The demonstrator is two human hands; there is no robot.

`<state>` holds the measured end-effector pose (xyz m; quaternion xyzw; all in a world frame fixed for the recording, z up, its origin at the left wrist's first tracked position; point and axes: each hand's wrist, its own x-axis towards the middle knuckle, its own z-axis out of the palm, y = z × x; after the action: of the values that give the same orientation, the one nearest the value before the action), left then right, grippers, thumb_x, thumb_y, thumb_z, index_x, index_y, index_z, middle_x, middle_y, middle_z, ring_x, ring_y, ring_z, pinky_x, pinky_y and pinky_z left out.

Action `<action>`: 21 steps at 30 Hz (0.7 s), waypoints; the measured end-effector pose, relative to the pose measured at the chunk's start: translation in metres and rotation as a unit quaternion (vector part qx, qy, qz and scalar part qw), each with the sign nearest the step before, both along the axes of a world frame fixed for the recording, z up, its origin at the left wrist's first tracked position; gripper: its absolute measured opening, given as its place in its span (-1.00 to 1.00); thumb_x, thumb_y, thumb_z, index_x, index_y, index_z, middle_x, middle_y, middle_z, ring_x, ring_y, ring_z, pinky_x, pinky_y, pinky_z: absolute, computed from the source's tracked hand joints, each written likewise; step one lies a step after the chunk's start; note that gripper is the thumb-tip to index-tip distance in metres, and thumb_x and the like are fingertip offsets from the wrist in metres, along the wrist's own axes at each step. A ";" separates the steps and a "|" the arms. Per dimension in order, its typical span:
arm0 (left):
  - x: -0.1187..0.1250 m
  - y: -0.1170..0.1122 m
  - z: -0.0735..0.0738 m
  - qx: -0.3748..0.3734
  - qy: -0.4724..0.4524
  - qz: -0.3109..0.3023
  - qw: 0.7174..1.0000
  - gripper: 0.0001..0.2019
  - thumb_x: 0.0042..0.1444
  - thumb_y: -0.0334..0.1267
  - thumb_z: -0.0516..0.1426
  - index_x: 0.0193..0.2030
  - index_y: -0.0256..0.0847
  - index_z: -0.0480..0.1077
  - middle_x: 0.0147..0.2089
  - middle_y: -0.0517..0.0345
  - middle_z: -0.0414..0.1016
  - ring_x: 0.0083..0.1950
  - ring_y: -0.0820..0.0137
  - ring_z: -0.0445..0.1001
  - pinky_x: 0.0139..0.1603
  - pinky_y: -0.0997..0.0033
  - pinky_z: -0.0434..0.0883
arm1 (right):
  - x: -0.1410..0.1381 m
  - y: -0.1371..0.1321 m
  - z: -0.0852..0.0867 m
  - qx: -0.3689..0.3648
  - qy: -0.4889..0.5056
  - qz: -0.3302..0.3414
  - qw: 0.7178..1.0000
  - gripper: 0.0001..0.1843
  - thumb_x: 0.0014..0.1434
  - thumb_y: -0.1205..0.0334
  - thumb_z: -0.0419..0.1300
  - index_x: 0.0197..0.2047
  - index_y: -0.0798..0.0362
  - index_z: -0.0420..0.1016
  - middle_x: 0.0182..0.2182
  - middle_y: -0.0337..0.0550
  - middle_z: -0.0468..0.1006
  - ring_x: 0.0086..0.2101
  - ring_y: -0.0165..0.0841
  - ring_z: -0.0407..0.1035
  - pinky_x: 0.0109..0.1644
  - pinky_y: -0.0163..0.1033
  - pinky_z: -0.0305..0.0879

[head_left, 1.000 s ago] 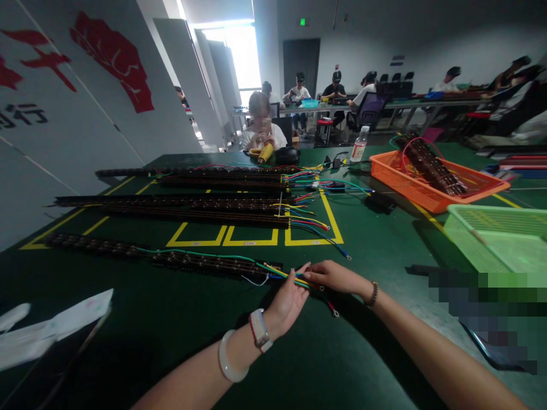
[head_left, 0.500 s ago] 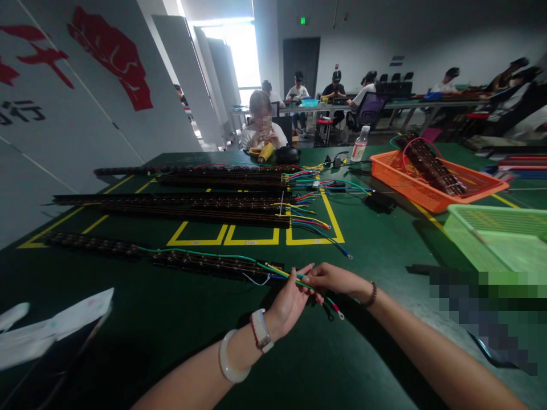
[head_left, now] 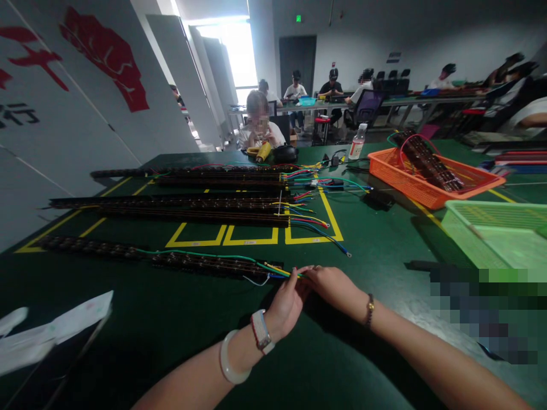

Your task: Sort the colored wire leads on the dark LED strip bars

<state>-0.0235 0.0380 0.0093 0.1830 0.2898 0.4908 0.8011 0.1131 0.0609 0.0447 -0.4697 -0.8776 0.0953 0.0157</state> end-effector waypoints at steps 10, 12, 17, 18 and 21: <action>0.001 0.003 -0.003 -0.003 -0.024 0.007 1.000 -0.77 0.17 -0.17 0.09 -0.18 -0.27 0.44 0.07 -0.06 0.42 0.19 0.28 0.29 0.24 0.24 0.14 | 0.013 -0.015 -0.012 0.195 -0.009 0.007 0.981 -0.68 0.19 0.08 0.13 -0.10 0.15 0.36 -0.28 -0.03 0.49 -0.29 -0.25 0.36 -0.21 -0.17 0.22; -0.001 0.003 -0.002 -0.010 -0.035 -0.008 0.999 -0.75 0.18 -0.15 0.06 -0.19 -0.28 0.44 0.11 -0.09 0.39 0.21 0.27 0.27 0.26 0.23 0.12 | 0.029 -0.024 -0.010 0.195 0.007 -0.045 0.980 -0.56 0.11 -0.07 0.17 -0.12 0.15 0.35 -0.29 -0.03 0.47 -0.30 -0.23 0.35 -0.22 -0.17 0.21; -0.004 0.004 -0.001 -0.015 -0.050 -0.027 0.998 -0.73 0.23 -0.17 0.00 -0.15 -0.31 0.42 0.19 -0.12 0.32 0.25 0.28 0.23 0.30 0.25 0.09 | 0.054 -0.055 -0.022 0.172 0.002 -0.099 0.980 -0.62 0.12 -0.13 0.12 -0.39 0.05 0.32 -0.46 -0.15 0.42 -0.44 -0.29 0.31 -0.33 -0.21 0.16; -0.004 0.004 -0.001 -0.014 -0.052 -0.032 0.998 -0.72 0.23 -0.16 -0.01 -0.14 -0.31 0.42 0.20 -0.11 0.31 0.25 0.29 0.22 0.30 0.25 0.09 | 0.054 -0.060 -0.027 0.168 0.010 -0.100 0.981 -0.65 0.14 -0.10 0.11 -0.38 0.04 0.33 -0.45 -0.15 0.42 -0.44 -0.29 0.31 -0.33 -0.21 0.16; -0.004 0.004 -0.001 -0.015 -0.053 -0.035 0.998 -0.74 0.23 -0.15 -0.01 -0.20 -0.27 0.41 0.18 -0.08 0.33 0.25 0.28 0.23 0.30 0.24 0.09 | 0.049 -0.071 -0.041 0.170 0.042 -0.114 0.978 -0.73 0.20 0.00 0.08 -0.30 0.06 0.34 -0.41 -0.13 0.44 -0.40 -0.29 0.33 -0.33 -0.22 0.17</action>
<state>-0.0277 0.0423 0.0082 0.1546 0.2478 0.4674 0.8344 0.1619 -0.0101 0.0035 -0.5528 -0.8201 -0.0378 0.1427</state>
